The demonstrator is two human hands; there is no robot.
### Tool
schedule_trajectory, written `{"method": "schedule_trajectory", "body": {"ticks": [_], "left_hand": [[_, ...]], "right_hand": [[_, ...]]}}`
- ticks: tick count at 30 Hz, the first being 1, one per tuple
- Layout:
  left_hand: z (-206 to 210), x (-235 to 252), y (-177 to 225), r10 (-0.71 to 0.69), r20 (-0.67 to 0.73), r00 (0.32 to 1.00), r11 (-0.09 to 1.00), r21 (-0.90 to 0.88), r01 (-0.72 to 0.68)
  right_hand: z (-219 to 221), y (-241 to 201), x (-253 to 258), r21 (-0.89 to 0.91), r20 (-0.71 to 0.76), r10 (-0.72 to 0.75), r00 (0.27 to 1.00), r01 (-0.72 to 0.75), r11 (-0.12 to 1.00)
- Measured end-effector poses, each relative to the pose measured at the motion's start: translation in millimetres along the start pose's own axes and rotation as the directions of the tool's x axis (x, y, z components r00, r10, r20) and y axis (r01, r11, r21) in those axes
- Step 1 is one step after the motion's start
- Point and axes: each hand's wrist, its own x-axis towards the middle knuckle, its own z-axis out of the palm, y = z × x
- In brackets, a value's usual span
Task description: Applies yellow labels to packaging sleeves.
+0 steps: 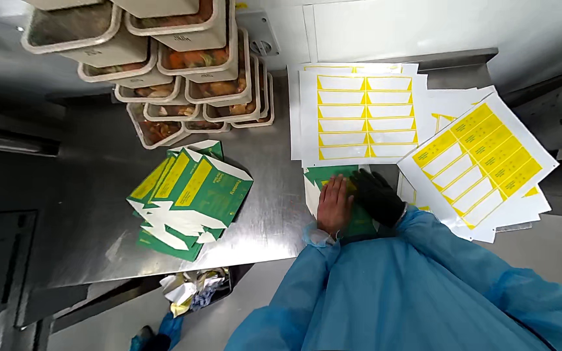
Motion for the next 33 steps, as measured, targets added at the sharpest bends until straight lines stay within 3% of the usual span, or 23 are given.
{"method": "schedule_trajectory", "body": {"ticks": [1, 3, 6, 8, 11, 13, 16, 20, 23, 24, 26, 28, 30, 33], "left_hand": [[3, -6, -2, 0.005, 0.086, 0.996, 0.998, 0.056, -0.010], [7, -13, -9, -0.050, 0.126, 0.991, 0.989, 0.144, 0.031], [4, -22, -9, -0.200, 0.043, 0.979, 0.959, 0.213, 0.186], [-7, -24, -7, -0.270, -0.042, 0.962, 0.939, 0.212, 0.272], [-29, -29, -12, -0.192, -0.012, 0.981, 0.968, 0.161, 0.192], [-36, -43, -10, -0.195, 0.148, 0.970, 0.968, 0.187, 0.166], [-41, -49, -6, -0.233, 0.382, 0.894, 0.957, 0.254, 0.141], [-47, -53, -10, -0.192, 0.454, 0.870, 0.967, 0.240, 0.088], [-65, -61, -8, -0.086, 0.491, 0.867, 0.987, 0.159, 0.008], [-73, -68, -9, -0.030, 0.433, 0.901, 0.990, 0.138, -0.033], [-91, -83, -14, 0.101, 0.081, 0.992, 0.992, 0.067, -0.107], [-122, -95, -25, 0.081, -0.200, 0.976, 0.997, -0.002, -0.084], [-146, -101, -54, 0.023, -0.384, 0.923, 0.999, 0.034, -0.011], [-144, -103, -131, -0.106, -0.466, 0.879, 0.950, 0.213, 0.227]], "right_hand": [[8, 1, -7, -0.009, 0.053, -0.035, 0.998, 0.036, 0.999], [14, 12, -19, -0.020, 0.113, -0.007, 0.994, 0.009, 1.000], [5, 22, -40, -0.150, 0.059, 0.090, 0.994, -0.080, 0.985], [-11, 28, -60, -0.180, -0.019, 0.076, 0.997, -0.078, 0.981], [-32, 45, -94, -0.086, -0.116, 0.124, 0.985, -0.135, 0.987], [-37, 52, -116, -0.033, -0.191, 0.217, 0.957, -0.227, 0.973], [-38, 66, -135, -0.018, -0.195, 0.318, 0.928, -0.327, 0.945], [-37, 71, -149, 0.000, -0.129, 0.351, 0.927, -0.354, 0.935], [-42, 77, -156, -0.003, -0.142, 0.307, 0.941, -0.311, 0.950], [-43, 82, -160, -0.012, -0.151, 0.291, 0.945, -0.296, 0.955], [-47, 93, -171, -0.024, -0.165, 0.285, 0.944, -0.293, 0.956], [-55, 102, -181, -0.032, -0.175, 0.301, 0.937, -0.311, 0.950], [-62, 113, -192, -0.038, -0.198, 0.335, 0.921, -0.349, 0.936], [-65, 136, -207, -0.057, -0.210, 0.387, 0.898, -0.406, 0.912]]}}
